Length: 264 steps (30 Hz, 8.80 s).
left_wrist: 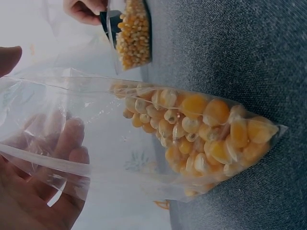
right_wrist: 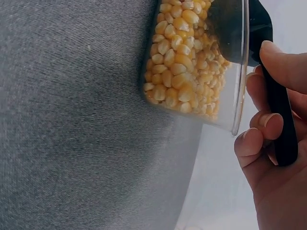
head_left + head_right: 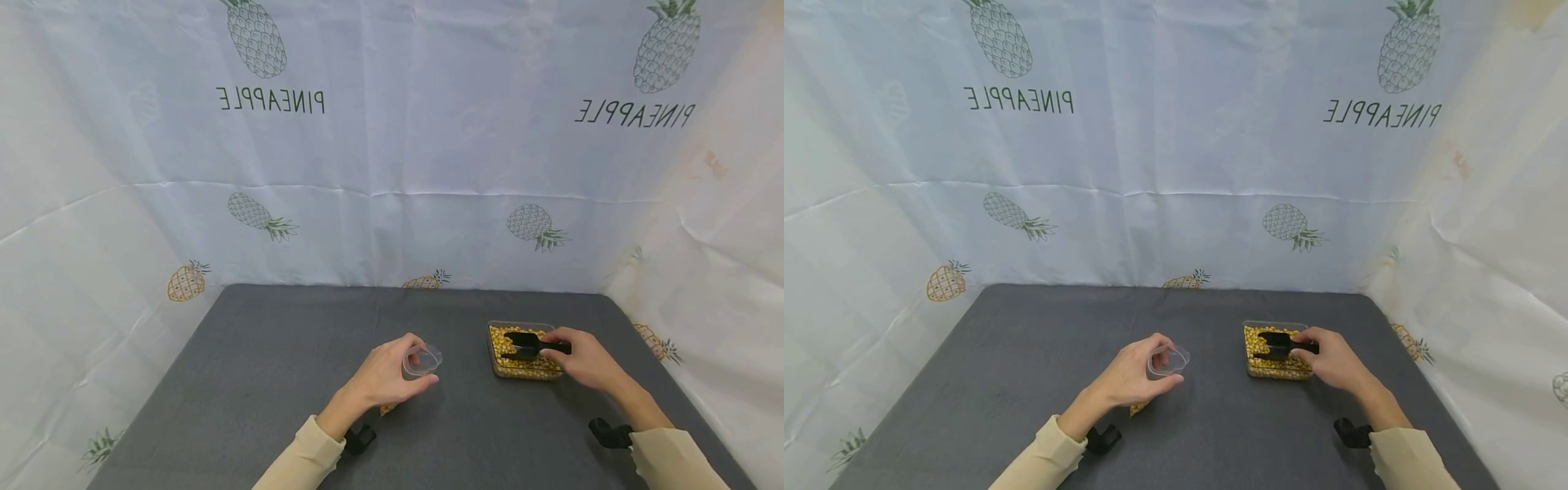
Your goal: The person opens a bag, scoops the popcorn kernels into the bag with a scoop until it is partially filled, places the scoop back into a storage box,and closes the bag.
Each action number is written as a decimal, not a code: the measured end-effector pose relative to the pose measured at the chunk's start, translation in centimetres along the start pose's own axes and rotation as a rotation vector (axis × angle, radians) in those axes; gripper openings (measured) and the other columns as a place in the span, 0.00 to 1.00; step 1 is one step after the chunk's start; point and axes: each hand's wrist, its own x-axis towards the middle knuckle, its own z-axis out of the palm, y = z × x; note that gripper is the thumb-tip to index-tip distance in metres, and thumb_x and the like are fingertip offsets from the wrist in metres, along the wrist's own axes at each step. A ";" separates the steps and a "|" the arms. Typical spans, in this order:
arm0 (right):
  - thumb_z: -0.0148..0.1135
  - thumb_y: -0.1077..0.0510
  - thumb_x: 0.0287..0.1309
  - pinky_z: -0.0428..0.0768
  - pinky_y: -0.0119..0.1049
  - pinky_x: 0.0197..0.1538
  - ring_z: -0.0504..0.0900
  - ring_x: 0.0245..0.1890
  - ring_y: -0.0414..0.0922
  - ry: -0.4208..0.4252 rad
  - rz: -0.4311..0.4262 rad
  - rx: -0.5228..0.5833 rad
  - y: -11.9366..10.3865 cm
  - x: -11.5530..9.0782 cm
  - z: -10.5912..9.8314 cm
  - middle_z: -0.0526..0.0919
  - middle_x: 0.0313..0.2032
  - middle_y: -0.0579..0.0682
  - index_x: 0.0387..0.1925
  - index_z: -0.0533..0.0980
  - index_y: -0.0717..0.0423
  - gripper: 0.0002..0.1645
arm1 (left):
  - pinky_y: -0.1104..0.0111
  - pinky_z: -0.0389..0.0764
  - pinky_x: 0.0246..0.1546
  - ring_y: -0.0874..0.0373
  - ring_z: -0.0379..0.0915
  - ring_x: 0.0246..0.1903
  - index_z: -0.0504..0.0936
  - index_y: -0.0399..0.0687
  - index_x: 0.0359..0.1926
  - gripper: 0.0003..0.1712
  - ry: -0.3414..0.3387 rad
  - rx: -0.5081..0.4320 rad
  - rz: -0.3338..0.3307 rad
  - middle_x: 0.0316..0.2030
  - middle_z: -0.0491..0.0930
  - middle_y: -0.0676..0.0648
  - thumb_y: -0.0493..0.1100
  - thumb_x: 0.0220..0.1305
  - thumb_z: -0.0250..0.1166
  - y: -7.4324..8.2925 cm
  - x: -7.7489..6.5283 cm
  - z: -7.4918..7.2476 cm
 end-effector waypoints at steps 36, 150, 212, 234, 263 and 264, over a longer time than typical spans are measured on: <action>0.64 0.54 0.70 0.81 0.54 0.44 0.82 0.47 0.59 0.064 0.056 0.100 1.6 -1.3 0.3 0.83 0.51 0.63 0.56 0.79 0.65 0.21 | 0.72 0.72 0.29 0.68 0.70 0.29 0.78 0.48 0.54 0.25 -0.006 -0.019 -0.006 0.35 0.79 0.55 0.57 0.63 0.70 0.1 0.0 -0.1; 0.68 0.57 0.66 0.80 0.41 0.45 0.79 0.42 0.38 -0.028 -0.297 0.224 -11.1 2.1 1.3 0.83 0.45 0.44 0.49 0.83 0.50 0.11 | 0.71 0.73 0.30 0.68 0.69 0.30 0.74 0.49 0.60 0.34 -0.075 -0.013 -0.082 0.40 0.76 0.56 0.63 0.62 0.69 0.1 0.0 0.0; 0.71 0.60 0.62 0.77 0.34 0.36 0.76 0.32 0.32 -0.127 -0.401 -0.052 -14.8 3.0 1.5 0.78 0.39 0.38 0.47 0.83 0.52 0.12 | 0.71 0.75 0.32 0.67 0.72 0.32 0.75 0.50 0.60 0.35 -0.080 -0.011 -0.096 0.44 0.79 0.54 0.65 0.61 0.69 0.2 0.0 0.0; 0.72 0.59 0.61 0.76 0.35 0.36 0.75 0.32 0.33 -0.089 -0.423 -0.119 -15.1 2.8 1.9 0.78 0.38 0.39 0.46 0.84 0.52 0.12 | 0.70 0.75 0.31 0.66 0.72 0.31 0.74 0.49 0.61 0.35 -0.088 -0.006 -0.098 0.47 0.81 0.52 0.65 0.62 0.69 0.1 -0.1 0.1; 0.71 0.58 0.62 0.76 0.59 0.58 0.77 0.61 0.62 -0.056 -0.248 0.130 -11.6 1.8 1.4 0.84 0.47 0.44 0.48 0.84 0.50 0.13 | 0.70 0.75 0.32 0.67 0.71 0.32 0.75 0.51 0.61 0.35 -0.094 -0.010 -0.124 0.41 0.77 0.56 0.67 0.63 0.66 0.1 -0.1 0.1; 0.71 0.58 0.62 0.78 0.57 0.56 0.79 0.59 0.60 -0.058 -0.239 0.135 -11.5 1.7 1.4 0.84 0.47 0.44 0.49 0.84 0.50 0.13 | 0.70 0.74 0.32 0.67 0.71 0.31 0.75 0.51 0.61 0.35 -0.094 -0.009 -0.123 0.41 0.77 0.56 0.67 0.63 0.66 0.1 -0.1 0.1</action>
